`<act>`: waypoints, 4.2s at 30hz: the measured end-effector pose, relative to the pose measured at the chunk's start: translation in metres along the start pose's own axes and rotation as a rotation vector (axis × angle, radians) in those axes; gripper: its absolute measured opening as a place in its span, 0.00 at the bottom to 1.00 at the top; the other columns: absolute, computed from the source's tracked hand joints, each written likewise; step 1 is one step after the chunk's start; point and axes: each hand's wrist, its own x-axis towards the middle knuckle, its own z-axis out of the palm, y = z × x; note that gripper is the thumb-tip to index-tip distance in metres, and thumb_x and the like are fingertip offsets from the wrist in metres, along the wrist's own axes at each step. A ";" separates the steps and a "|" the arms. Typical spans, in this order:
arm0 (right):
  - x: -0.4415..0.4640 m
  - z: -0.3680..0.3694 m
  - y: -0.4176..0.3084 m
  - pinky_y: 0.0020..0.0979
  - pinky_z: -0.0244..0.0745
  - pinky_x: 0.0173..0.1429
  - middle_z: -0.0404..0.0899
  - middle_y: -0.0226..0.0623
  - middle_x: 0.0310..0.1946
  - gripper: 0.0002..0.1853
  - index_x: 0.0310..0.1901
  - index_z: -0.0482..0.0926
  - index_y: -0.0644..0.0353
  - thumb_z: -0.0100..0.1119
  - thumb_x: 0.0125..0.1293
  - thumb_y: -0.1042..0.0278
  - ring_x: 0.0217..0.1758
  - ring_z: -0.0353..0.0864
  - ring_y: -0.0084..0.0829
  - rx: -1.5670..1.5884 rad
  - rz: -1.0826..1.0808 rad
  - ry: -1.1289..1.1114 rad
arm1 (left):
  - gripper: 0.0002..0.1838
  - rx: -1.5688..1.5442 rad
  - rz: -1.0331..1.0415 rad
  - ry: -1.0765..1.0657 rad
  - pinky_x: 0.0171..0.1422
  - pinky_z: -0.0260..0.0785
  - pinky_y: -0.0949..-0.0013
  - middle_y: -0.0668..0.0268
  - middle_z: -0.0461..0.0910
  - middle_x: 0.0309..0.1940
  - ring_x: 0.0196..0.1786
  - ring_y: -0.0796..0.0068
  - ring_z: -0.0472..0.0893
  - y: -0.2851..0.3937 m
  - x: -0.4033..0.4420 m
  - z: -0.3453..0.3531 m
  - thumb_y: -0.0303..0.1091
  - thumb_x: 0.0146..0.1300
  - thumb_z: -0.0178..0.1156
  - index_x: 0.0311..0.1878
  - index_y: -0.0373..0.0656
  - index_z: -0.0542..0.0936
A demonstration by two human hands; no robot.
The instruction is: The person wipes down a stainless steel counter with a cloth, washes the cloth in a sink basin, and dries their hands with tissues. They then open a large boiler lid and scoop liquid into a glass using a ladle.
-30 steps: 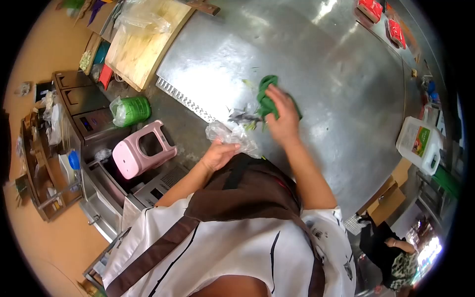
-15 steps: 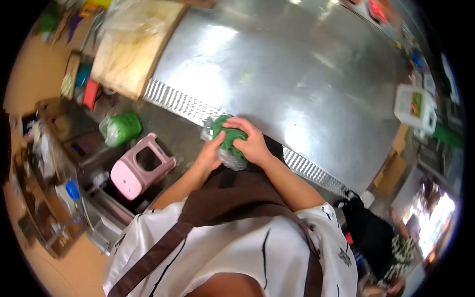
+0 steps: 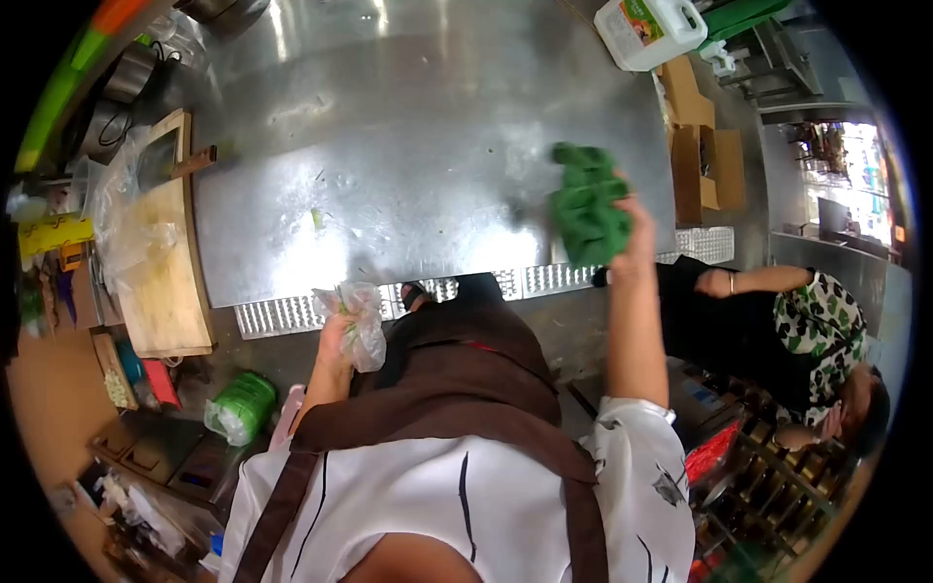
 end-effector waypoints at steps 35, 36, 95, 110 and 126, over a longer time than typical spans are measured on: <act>0.127 0.042 0.110 0.32 0.60 0.63 0.68 0.44 0.57 0.29 0.57 0.67 0.60 0.53 0.49 0.77 0.60 0.67 0.37 -1.017 -0.847 0.052 | 0.24 0.025 0.112 0.188 0.52 0.72 0.63 0.54 0.74 0.48 0.48 0.61 0.77 -0.020 0.002 -0.021 0.19 0.51 0.46 0.55 0.31 0.65; 0.127 0.073 0.121 0.32 0.59 0.64 0.67 0.44 0.57 0.29 0.57 0.68 0.60 0.53 0.48 0.77 0.61 0.66 0.38 -1.017 -0.824 -0.053 | 0.25 0.069 0.086 0.186 0.52 0.71 0.63 0.53 0.74 0.49 0.50 0.61 0.76 -0.023 0.010 -0.027 0.19 0.51 0.45 0.56 0.31 0.65; -0.239 0.320 0.392 0.35 0.66 0.60 0.69 0.44 0.54 0.28 0.60 0.61 0.67 0.44 0.53 0.77 0.55 0.71 0.37 -0.655 0.951 -1.404 | 0.18 -1.009 0.831 0.550 0.42 0.72 0.50 0.56 0.76 0.37 0.36 0.56 0.78 -0.051 -0.221 -0.215 0.31 0.54 0.45 0.48 0.39 0.71; -0.282 0.427 0.571 0.36 0.69 0.57 0.71 0.46 0.51 0.29 0.58 0.63 0.68 0.48 0.50 0.79 0.52 0.73 0.38 -0.870 0.837 -1.274 | 0.33 -0.955 1.559 0.652 0.62 0.55 0.44 0.61 0.66 0.59 0.61 0.57 0.66 0.158 -0.425 -0.557 0.63 0.60 0.41 0.60 0.49 0.65; -0.343 0.549 0.744 0.35 0.67 0.58 0.71 0.44 0.51 0.27 0.58 0.64 0.69 0.48 0.53 0.79 0.52 0.72 0.36 -1.232 0.935 -1.374 | 0.19 -0.537 0.820 1.401 0.48 0.68 0.71 0.61 0.78 0.42 0.44 0.73 0.75 0.158 -0.387 -0.691 0.38 0.62 0.55 0.51 0.35 0.73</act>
